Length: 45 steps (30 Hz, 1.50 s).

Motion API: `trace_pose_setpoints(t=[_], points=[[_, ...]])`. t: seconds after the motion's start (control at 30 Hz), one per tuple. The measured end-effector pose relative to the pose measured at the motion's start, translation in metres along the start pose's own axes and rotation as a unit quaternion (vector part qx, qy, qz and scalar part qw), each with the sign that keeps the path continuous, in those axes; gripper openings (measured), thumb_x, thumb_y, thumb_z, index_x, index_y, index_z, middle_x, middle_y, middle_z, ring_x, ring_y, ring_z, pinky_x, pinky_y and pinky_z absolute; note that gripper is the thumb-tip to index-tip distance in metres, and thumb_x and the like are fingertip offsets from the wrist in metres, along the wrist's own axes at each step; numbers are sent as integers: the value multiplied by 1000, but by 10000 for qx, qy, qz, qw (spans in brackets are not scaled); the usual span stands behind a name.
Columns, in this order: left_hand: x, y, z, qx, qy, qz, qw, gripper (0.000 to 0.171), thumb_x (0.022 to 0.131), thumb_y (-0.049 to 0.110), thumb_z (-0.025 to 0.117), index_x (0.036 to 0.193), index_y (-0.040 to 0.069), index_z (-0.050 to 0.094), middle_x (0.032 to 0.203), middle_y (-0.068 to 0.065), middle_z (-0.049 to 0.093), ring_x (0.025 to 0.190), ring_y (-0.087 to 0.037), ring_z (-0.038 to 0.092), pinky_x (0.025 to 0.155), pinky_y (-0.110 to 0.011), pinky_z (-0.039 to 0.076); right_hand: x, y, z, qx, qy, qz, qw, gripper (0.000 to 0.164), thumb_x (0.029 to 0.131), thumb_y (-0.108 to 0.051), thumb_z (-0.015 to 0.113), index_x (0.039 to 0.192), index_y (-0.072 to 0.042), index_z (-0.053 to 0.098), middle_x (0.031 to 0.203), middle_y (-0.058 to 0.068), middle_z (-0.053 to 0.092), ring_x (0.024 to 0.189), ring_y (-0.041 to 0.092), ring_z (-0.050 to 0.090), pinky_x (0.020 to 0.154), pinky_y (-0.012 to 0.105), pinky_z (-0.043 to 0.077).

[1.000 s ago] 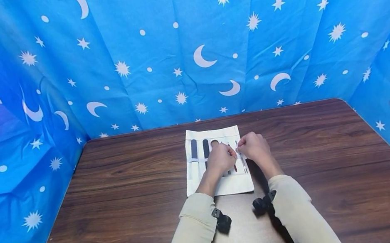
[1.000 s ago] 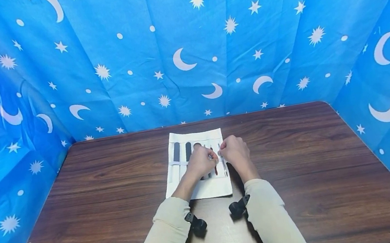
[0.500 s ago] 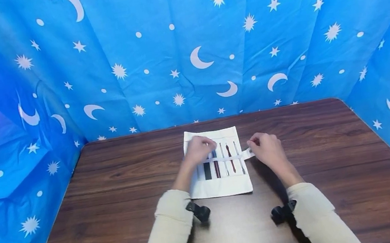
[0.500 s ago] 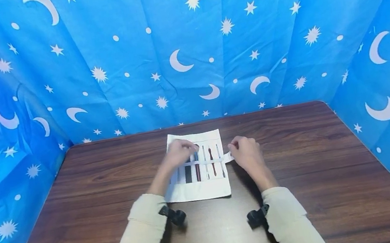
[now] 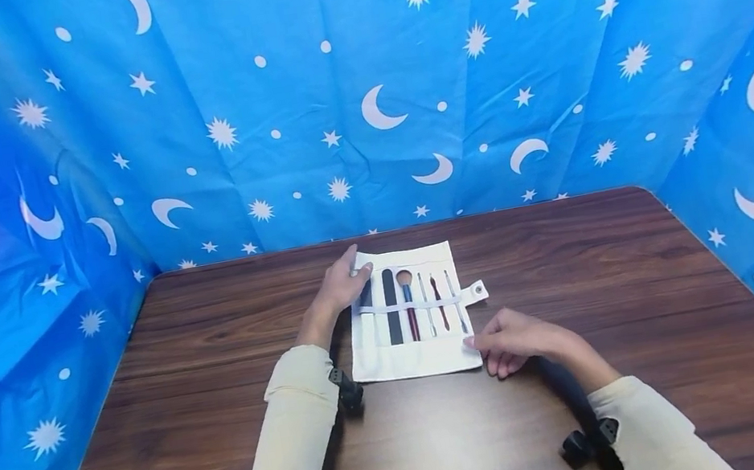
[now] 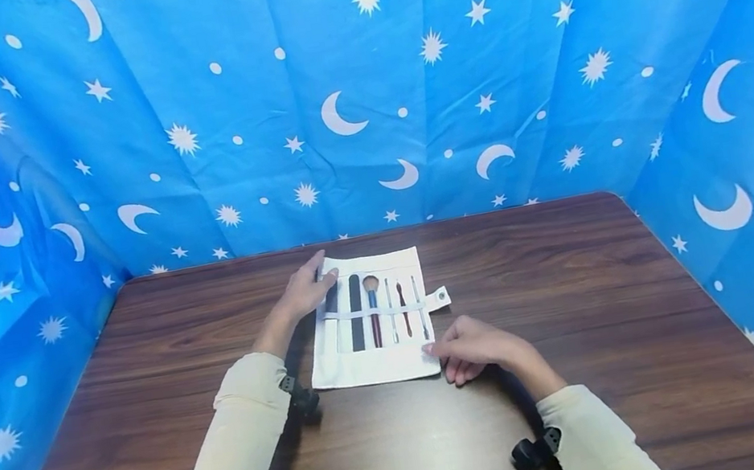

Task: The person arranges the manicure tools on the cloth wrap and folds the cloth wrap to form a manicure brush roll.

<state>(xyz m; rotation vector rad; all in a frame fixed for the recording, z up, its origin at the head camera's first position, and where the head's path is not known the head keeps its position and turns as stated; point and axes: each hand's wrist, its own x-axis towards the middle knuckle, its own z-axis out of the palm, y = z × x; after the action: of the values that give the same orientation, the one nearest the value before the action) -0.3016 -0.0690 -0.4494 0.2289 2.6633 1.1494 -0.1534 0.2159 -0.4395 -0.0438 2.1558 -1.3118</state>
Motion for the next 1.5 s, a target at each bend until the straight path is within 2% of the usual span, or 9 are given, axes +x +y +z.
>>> trace_pose_setpoints(t=[0.17, 0.27, 0.47, 0.67, 0.97, 1.17, 1.3, 1.37, 1.5], points=[[-2, -10, -7, 98, 740, -80, 9972, 45, 102, 23, 59, 142, 3, 54, 129, -20, 63, 115, -32, 62, 103, -45, 49, 2, 2, -1, 170, -163, -66, 9997, 25, 97, -19, 64, 82, 0, 67, 64, -2, 69, 56, 4, 63, 55, 19, 54], [-6, -19, -16, 68, 919, -167, 9956, 30, 95, 17, 67, 119, -1, 69, 93, -13, 71, 77, -19, 63, 78, -32, 53, 4, 7, -14, 313, -27, -36, 9995, 17, 97, -12, 59, 86, 1, 64, 67, -1, 69, 58, 4, 65, 56, 20, 55], [-29, -35, -37, -883, -425, -1015, 9900, 20, 93, 10, 68, 102, -7, 73, 60, 3, 63, 53, -4, 58, 52, -19, 48, 17, 13, -48, 63, 948, 12, 9955, 18, 96, -8, 59, 98, 9, 64, 69, -2, 66, 61, 5, 64, 58, 21, 54], [-59, -45, -45, -818, -1700, -1223, 9744, 17, 92, 14, 70, 92, -3, 74, 59, 4, 63, 52, -3, 59, 49, -17, 45, 48, 9, -68, -1096, 2302, -182, 9668, 20, 95, -14, 66, 96, 6, 69, 71, 3, 69, 62, 6, 62, 59, 21, 52], [-92, -42, -33, -280, -2203, -314, 9745, 29, 95, 19, 68, 70, 5, 69, 58, 3, 61, 51, -6, 57, 48, -19, 43, 94, 8, -72, -1867, 3367, -994, 9176, 15, 97, -14, 68, 100, -1, 73, 89, 16, 74, 75, 22, 62, 65, 28, 45], [-99, -39, -38, 1191, -1030, 636, 9855, 23, 100, 23, 63, 90, 6, 76, 79, -3, 73, 67, -13, 66, 64, -30, 55, 73, 3, -69, -2512, 3165, -1696, 8989, 16, 98, -10, 63, 107, 1, 72, 107, 20, 71, 90, 29, 62, 79, 42, 51], [-101, -41, -39, 2474, -439, 1400, 9577, 38, 95, 22, 71, 131, 14, 67, 134, -8, 68, 121, -25, 65, 103, -48, 52, 40, 2, -52, -3056, 2573, -2366, 8857, 13, 95, -10, 69, 101, -1, 75, 94, 12, 74, 83, 22, 67, 76, 41, 56], [-101, -42, -36, 2753, -678, 1674, 9442, 57, 92, 26, 73, 146, 19, 56, 155, -7, 52, 144, -31, 48, 115, -55, 41, 24, 4, -42, -3422, 2094, -2341, 8856, 23, 93, -22, 73, 105, -2, 75, 101, 11, 75, 91, 23, 70, 82, 43, 58], [-101, -44, -26, 3026, -1054, 2074, 9243, 66, 92, 38, 71, 153, 25, 47, 165, -3, 38, 153, -37, 33, 117, -64, 34, 2, 10, -24, -4209, 1500, -1906, 8741, 63, 82, -51, 80, 122, -4, 71, 129, 13, 69, 118, 33, 65, 99, 54, 52]])
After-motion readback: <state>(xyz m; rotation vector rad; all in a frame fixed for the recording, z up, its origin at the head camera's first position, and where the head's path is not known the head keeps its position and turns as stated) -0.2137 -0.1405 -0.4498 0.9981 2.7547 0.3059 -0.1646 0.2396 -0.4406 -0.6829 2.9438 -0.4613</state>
